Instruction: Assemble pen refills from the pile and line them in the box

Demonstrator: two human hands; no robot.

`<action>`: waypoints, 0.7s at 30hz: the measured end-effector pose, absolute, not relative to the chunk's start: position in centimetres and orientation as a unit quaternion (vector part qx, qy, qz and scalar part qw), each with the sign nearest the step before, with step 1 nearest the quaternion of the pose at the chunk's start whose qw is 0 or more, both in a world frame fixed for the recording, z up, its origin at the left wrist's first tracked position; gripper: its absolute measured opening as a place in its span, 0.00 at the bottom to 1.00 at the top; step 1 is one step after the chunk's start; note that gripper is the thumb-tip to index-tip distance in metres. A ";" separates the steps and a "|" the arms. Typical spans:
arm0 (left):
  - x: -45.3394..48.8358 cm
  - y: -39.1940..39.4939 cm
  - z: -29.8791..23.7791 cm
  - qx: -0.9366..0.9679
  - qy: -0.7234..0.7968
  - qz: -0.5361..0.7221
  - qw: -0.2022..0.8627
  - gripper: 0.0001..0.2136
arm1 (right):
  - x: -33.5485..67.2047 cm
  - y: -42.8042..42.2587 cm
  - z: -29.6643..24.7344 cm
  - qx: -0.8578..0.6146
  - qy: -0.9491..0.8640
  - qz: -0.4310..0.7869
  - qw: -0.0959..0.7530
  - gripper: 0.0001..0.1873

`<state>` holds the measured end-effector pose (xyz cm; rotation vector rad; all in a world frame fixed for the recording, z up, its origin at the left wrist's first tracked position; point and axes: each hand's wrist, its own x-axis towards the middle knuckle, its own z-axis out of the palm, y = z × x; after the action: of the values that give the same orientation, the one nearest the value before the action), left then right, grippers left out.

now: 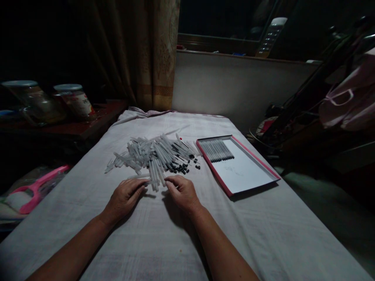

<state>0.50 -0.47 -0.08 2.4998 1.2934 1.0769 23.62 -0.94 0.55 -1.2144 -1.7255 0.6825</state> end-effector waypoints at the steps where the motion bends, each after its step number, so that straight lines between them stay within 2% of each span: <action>1: 0.5 -0.4 -0.1 0.825 0.430 0.363 0.061 0.11 | 24.3 -0.7 0.5 -0.510 -0.703 0.241 0.433 0.11; 7: 0.4 -0.3 -0.4 0.822 0.430 0.368 0.057 0.12 | 28.2 1.5 0.2 -0.676 -0.676 0.028 0.292 0.14; 10: 0.4 -0.3 -0.4 0.823 0.435 0.360 0.065 0.11 | 28.7 2.2 0.4 -0.703 -0.678 0.001 0.215 0.12; 13: 0.3 -0.3 -0.4 0.826 0.433 0.357 0.063 0.11 | 28.6 2.6 0.6 -0.703 -0.687 0.006 0.183 0.09; 15: 0.3 -0.3 -0.4 0.827 0.430 0.357 0.063 0.11 | 28.5 2.7 0.5 -0.705 -0.679 0.017 0.205 0.07; 18: 0.3 -0.2 -0.4 0.827 0.430 0.356 0.069 0.11 | 28.5 2.3 0.2 -0.689 -0.656 0.081 0.297 0.06; 21: 0.3 -0.2 -0.4 0.828 0.431 0.352 0.066 0.11 | 27.9 1.4 0.3 -0.641 -0.591 0.252 0.420 0.05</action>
<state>0.28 -0.25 -0.39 2.4979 1.2993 1.0606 27.93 1.36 0.32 -1.6069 -1.4804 0.6311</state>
